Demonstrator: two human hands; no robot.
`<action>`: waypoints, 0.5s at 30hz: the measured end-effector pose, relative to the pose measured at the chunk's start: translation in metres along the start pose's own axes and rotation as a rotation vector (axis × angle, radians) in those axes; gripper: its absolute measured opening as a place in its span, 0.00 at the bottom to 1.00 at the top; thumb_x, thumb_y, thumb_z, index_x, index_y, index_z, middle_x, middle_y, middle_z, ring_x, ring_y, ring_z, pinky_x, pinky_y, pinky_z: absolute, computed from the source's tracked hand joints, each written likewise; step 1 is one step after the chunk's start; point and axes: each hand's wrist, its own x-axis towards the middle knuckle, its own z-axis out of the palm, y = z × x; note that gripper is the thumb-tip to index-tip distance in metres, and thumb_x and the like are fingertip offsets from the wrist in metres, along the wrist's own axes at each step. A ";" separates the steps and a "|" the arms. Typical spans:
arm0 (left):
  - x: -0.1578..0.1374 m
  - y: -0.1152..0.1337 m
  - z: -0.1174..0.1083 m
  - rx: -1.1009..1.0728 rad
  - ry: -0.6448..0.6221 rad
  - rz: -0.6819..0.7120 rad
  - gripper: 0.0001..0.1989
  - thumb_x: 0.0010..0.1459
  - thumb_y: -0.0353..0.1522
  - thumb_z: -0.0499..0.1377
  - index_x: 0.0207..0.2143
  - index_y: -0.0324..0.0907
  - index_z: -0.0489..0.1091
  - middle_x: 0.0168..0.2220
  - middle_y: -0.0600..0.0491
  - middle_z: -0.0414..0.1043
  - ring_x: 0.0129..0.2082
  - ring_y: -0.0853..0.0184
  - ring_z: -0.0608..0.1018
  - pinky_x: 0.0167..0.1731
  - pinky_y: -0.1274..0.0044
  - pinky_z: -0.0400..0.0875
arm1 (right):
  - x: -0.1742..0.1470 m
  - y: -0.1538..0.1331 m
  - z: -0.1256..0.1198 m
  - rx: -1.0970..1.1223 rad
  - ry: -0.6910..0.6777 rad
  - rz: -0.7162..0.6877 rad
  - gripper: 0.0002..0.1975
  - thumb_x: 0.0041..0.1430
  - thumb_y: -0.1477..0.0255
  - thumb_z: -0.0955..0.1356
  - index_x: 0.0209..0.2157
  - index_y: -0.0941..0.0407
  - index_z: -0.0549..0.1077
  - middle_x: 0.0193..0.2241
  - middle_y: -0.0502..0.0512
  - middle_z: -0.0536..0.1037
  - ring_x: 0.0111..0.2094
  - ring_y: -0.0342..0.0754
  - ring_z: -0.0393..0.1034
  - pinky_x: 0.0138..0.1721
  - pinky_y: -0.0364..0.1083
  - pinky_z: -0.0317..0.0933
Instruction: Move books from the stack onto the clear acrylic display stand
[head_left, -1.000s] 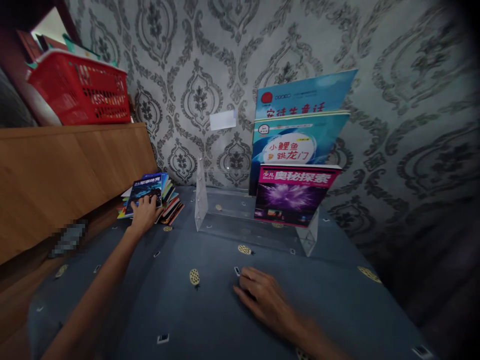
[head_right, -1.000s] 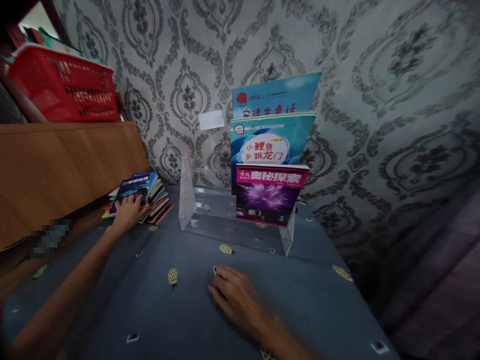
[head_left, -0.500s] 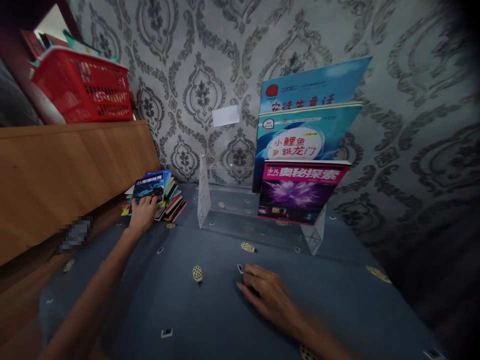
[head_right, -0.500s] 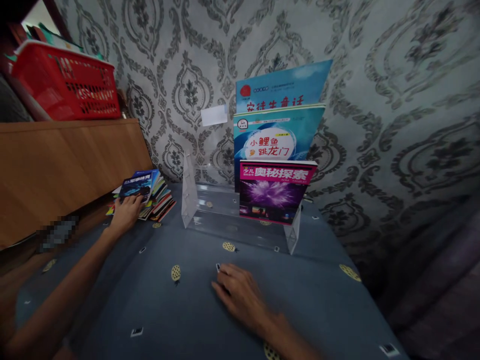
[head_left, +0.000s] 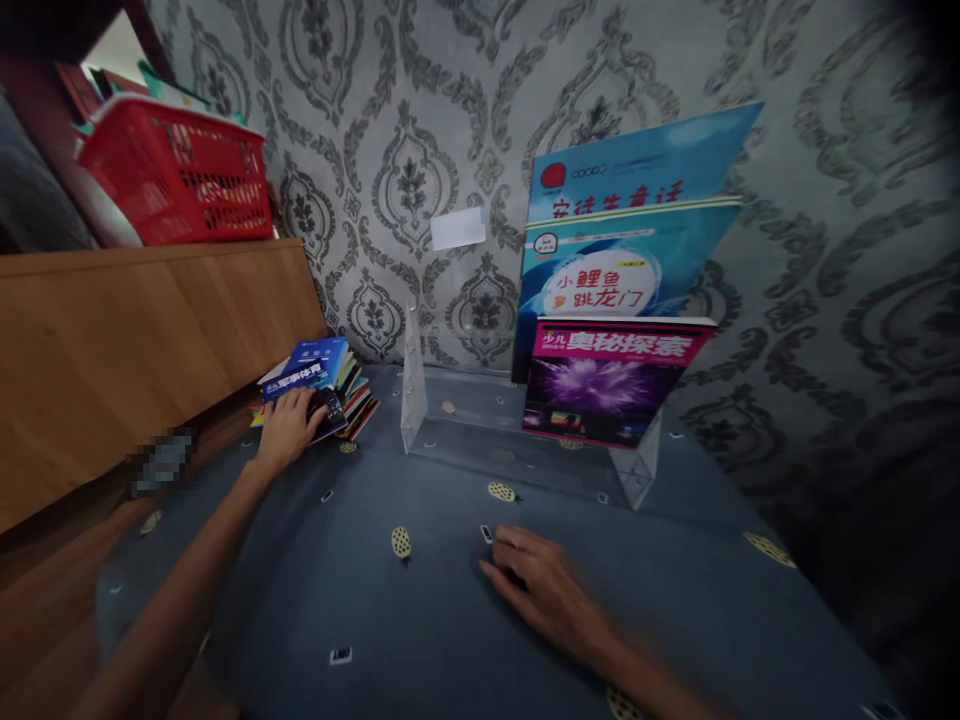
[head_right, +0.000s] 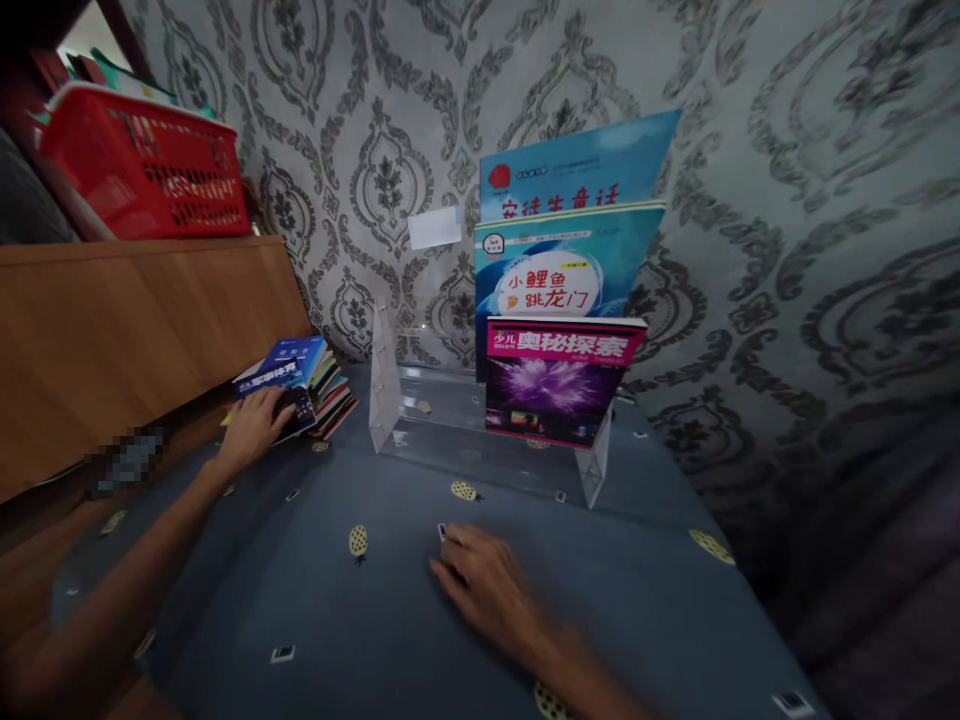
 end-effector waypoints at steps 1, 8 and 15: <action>0.009 -0.006 0.002 -0.015 -0.016 -0.043 0.27 0.69 0.43 0.45 0.64 0.40 0.59 0.66 0.39 0.61 0.65 0.51 0.63 0.61 0.54 0.57 | 0.000 0.000 0.000 0.000 0.001 0.002 0.17 0.70 0.72 0.61 0.24 0.55 0.64 0.25 0.52 0.70 0.28 0.45 0.67 0.30 0.43 0.58; 0.038 -0.030 0.024 -0.048 -0.071 -0.154 0.31 0.67 0.47 0.45 0.66 0.40 0.57 0.68 0.39 0.56 0.68 0.48 0.58 0.60 0.51 0.59 | 0.001 0.000 -0.001 0.007 -0.009 0.007 0.15 0.67 0.75 0.63 0.24 0.55 0.64 0.26 0.51 0.71 0.27 0.45 0.68 0.30 0.43 0.57; 0.023 -0.026 0.027 -0.030 -0.065 -0.117 0.29 0.68 0.44 0.46 0.65 0.38 0.58 0.67 0.40 0.58 0.68 0.52 0.59 0.63 0.59 0.58 | 0.001 -0.001 -0.001 0.042 -0.015 0.048 0.17 0.69 0.72 0.61 0.23 0.55 0.64 0.26 0.52 0.71 0.27 0.46 0.68 0.30 0.44 0.58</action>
